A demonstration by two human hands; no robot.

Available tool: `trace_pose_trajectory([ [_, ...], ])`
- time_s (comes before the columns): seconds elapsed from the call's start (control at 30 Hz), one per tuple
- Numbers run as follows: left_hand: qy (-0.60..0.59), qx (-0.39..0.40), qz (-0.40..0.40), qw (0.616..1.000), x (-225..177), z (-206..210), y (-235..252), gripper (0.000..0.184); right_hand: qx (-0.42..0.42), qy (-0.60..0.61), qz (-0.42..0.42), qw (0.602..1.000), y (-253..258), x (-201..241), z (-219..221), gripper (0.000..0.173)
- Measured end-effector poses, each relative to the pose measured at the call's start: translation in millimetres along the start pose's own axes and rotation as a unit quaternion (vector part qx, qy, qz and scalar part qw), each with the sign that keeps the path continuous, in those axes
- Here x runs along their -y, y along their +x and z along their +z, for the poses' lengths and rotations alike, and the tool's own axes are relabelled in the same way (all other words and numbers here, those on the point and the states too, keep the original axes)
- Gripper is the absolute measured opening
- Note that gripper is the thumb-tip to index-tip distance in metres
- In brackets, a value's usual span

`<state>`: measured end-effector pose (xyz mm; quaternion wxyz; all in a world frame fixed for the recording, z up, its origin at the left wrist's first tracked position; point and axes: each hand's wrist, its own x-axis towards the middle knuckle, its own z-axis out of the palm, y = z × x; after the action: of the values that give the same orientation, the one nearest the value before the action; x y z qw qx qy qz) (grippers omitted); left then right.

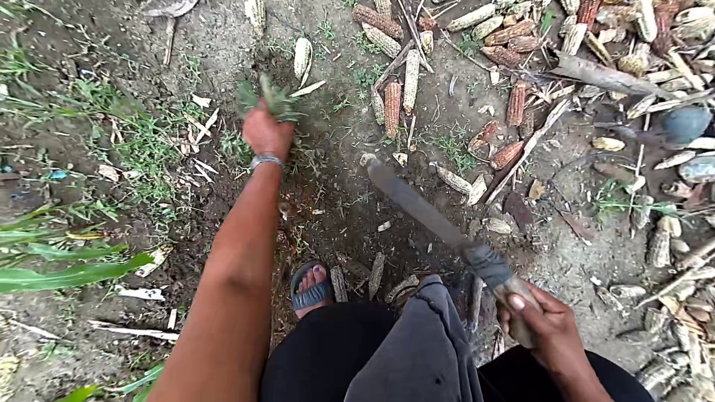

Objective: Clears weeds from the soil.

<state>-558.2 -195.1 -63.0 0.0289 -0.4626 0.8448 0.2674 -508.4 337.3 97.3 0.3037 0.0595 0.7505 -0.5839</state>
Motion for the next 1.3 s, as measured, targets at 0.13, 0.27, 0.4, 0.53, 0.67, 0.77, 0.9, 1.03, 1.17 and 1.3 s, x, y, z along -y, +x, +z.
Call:
trace_pose_trajectory([
  [0.13,-0.105,-0.104,-0.077,0.986,35,-28,-12,0.063,-0.006,0.021,0.098,0.995,76,23,67,0.028],
  [0.27,0.023,-0.064,-0.120,0.990,67,-36,-22,0.061,0.001,0.039,0.098,0.994,145,3,130,0.027],
  [0.4,0.056,0.021,-0.118,0.991,89,-22,-51,0.076,0.056,-0.397,-0.225,0.888,132,20,104,0.052],
  [0.53,0.118,0.077,-0.038,0.989,47,-3,-83,0.095,0.118,-0.549,-0.356,0.747,119,81,56,0.055],
  [0.67,0.159,0.161,0.141,0.964,6,41,-159,0.096,0.120,-0.563,-0.352,0.738,100,88,13,0.056],
  [0.77,0.172,0.247,0.252,0.920,19,72,-229,0.080,0.085,-0.523,-0.310,0.789,81,59,-19,0.062],
  [0.9,0.174,0.289,0.255,0.906,50,56,-255,0.043,0.062,-0.482,-0.271,0.831,65,42,-56,0.064],
  [1.03,0.071,0.073,0.086,0.991,94,14,-213,0.046,0.027,-0.457,-0.229,0.859,48,51,-92,0.068],
  [1.17,0.028,-0.038,-0.051,0.998,108,-27,-198,0.054,-0.033,-0.451,-0.214,0.866,20,54,-129,0.071],
  [1.3,0.147,0.142,-0.109,0.973,109,9,-218,0.085,-0.072,-0.470,-0.150,0.867,-3,65,-165,0.070],
])
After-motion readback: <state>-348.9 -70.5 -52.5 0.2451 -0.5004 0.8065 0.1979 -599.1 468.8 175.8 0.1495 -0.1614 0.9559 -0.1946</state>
